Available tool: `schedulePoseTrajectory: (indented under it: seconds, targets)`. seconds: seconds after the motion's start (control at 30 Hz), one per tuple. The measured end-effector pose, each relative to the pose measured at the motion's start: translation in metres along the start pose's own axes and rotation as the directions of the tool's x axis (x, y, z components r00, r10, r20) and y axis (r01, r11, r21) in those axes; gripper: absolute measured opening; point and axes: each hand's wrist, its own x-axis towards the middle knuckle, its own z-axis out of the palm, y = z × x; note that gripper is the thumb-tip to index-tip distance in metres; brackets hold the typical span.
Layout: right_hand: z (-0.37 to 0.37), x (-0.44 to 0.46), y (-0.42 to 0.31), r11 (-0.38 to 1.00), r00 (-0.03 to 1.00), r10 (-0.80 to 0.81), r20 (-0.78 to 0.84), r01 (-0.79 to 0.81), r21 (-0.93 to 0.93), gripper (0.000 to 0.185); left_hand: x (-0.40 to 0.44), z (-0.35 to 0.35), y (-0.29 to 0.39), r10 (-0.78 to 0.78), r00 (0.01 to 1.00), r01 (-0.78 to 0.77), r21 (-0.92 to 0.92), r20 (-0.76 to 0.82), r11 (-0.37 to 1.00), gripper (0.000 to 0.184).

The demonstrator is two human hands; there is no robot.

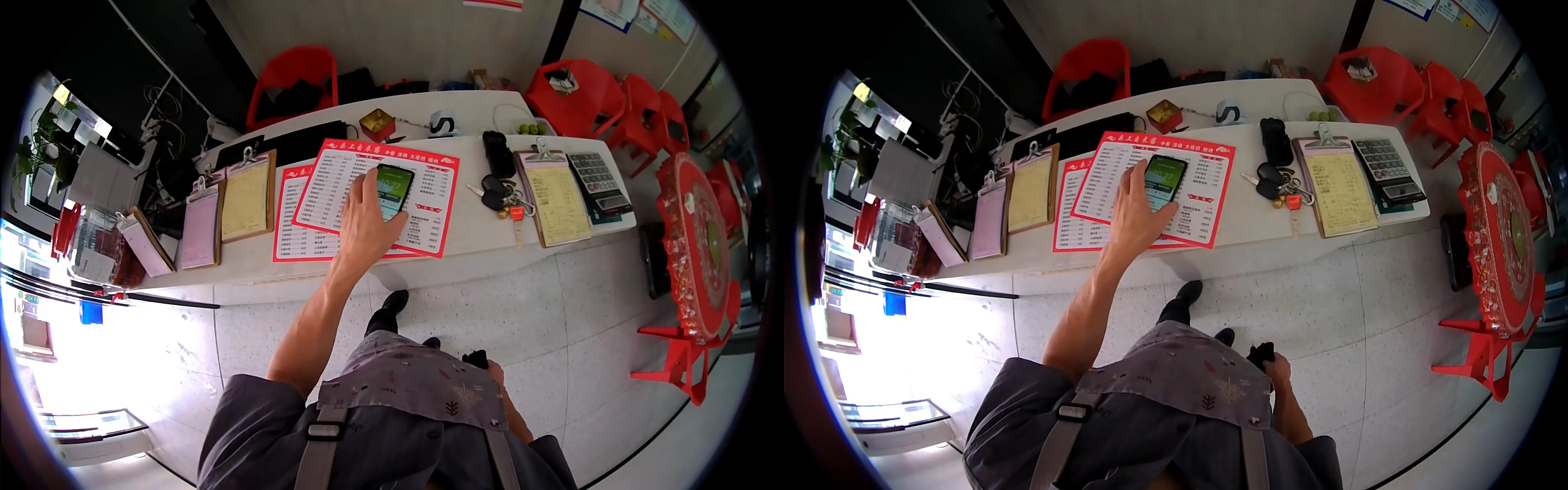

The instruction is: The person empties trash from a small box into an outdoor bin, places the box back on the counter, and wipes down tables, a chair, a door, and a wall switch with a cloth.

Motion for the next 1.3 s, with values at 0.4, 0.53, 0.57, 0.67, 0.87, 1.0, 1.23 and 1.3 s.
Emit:
schedulePoseTrajectory:
  seconds: [0.4,0.53,0.57,0.67,0.87,1.0,1.23,1.3]
  targets:
    - [0.011,-0.025,0.05,0.997,0.999,0.048,0.019,-0.049,0.056,0.038,-0.073,-0.018,0.015,0.1,0.987,-0.074,0.193,-0.124,0.978,0.079]
    - [0.008,-0.054,0.062,0.984,0.988,0.155,-0.002,-0.154,0.087,0.039,-0.097,-0.005,0.036,0.239,0.968,-0.24,0.005,-0.078,0.971,0.053]
    - [0.009,-0.063,0.064,0.98,0.983,0.181,-0.025,-0.178,0.089,0.038,-0.102,0.004,0.039,0.308,0.949,-0.303,-0.061,0.075,0.951,0.049]
    - [0.023,-0.081,0.081,0.957,0.951,0.265,-0.161,-0.239,0.164,0.039,-0.123,0.042,0.06,0.492,0.809,-0.458,-0.177,0.323,0.871,0.04]
    - [0.021,-0.138,0.054,0.865,0.773,0.448,-0.45,-0.249,0.435,0.033,-0.14,0.084,0.105,0.776,0.42,-0.512,-0.584,0.47,0.63,0.037]
    - [0.023,-0.18,0.004,0.575,0.591,0.682,-0.431,-0.069,0.815,0.034,-0.155,0.12,0.118,0.841,0.128,-0.541,-0.673,0.526,0.504,0.037]
    - [-0.027,-0.289,-0.134,0.044,0.687,0.626,-0.37,0.443,0.896,0.035,-0.231,0.189,0.08,0.537,-0.247,-0.235,-0.587,0.807,0.774,0.04]
    - [-0.025,-0.308,-0.146,0.018,0.685,0.625,-0.375,0.468,0.884,0.036,-0.263,0.211,0.058,0.398,-0.451,0.288,-0.292,0.799,0.912,0.042]
